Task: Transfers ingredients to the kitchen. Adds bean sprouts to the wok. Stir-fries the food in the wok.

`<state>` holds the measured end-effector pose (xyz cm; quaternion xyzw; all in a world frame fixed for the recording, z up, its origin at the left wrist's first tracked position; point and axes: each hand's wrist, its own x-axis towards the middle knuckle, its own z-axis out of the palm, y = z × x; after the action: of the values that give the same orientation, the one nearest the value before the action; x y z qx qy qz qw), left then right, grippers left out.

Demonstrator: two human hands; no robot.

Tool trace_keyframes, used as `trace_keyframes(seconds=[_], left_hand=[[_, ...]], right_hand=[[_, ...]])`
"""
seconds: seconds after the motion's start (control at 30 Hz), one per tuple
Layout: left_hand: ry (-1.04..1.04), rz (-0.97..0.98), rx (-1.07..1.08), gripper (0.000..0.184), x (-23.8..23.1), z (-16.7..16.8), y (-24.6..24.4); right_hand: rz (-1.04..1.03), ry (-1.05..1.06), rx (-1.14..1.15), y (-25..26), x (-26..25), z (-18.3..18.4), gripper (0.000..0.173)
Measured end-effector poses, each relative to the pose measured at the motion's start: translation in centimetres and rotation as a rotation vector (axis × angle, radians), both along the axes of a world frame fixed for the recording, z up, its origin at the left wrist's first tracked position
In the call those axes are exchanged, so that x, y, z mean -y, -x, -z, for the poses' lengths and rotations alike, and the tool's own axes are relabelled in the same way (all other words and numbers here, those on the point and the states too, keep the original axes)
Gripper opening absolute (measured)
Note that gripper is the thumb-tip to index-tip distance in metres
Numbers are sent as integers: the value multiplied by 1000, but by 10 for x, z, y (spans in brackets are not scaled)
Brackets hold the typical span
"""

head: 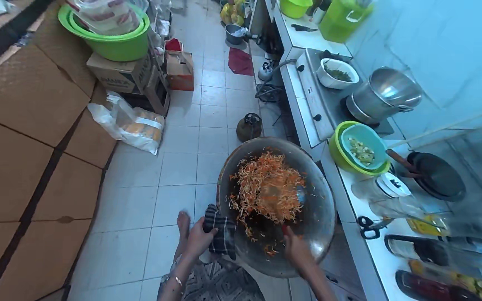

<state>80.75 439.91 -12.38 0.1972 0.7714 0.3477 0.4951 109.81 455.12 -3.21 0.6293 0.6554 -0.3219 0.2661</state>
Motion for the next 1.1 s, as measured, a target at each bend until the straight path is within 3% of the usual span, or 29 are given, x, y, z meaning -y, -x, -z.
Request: trace_keyframes(seconds=[0.07, 0.13, 0.27, 0.33, 0.4, 0.53, 0.6, 0.7, 0.77, 0.83, 0.9, 1.0, 1.1], left_hand=[[-2, -19, -3, 52, 4, 4, -2], [-4, -17, 1, 52, 4, 7, -3], [7, 4, -6, 52, 4, 7, -3], [8, 10, -10, 51, 2, 7, -3], [3, 8, -3, 50, 4, 8, -2], [-35, -23, 21, 49, 5, 10, -2], [-44, -39, 32, 49, 7, 9, -4], [-59, -56, 52, 52, 9, 13, -3], [-56, -87, 65, 51, 11, 11, -6], [-63, -94, 70, 48, 10, 9, -7], [-70, -76, 63, 47, 7, 9, -6], [-76, -49, 39, 47, 10, 18, -5], [-78, -70, 10, 49, 10, 29, -1]], right_hand=[[-98, 111, -53, -14, 16, -19, 54], [-112, 248, -64, -46, -4, -57, 51], [-318, 352, 225, -65, -52, -115, 47], [-427, 300, 296, -42, -57, -102, 42], [-414, 196, 170, -12, -58, -61, 41], [-73, -31, -143, 26, -61, 25, 51], [231, -41, -356, 16, -58, 47, 50], [977, 229, -807, -10, -51, 20, 31], [1161, 328, -888, -33, -54, -16, 34], [1008, 149, -741, -44, -59, -36, 34], [631, -69, -417, -30, -61, -34, 43], [207, -28, -106, 13, -22, -4, 49], [28, 106, -115, 25, 23, -11, 54]])
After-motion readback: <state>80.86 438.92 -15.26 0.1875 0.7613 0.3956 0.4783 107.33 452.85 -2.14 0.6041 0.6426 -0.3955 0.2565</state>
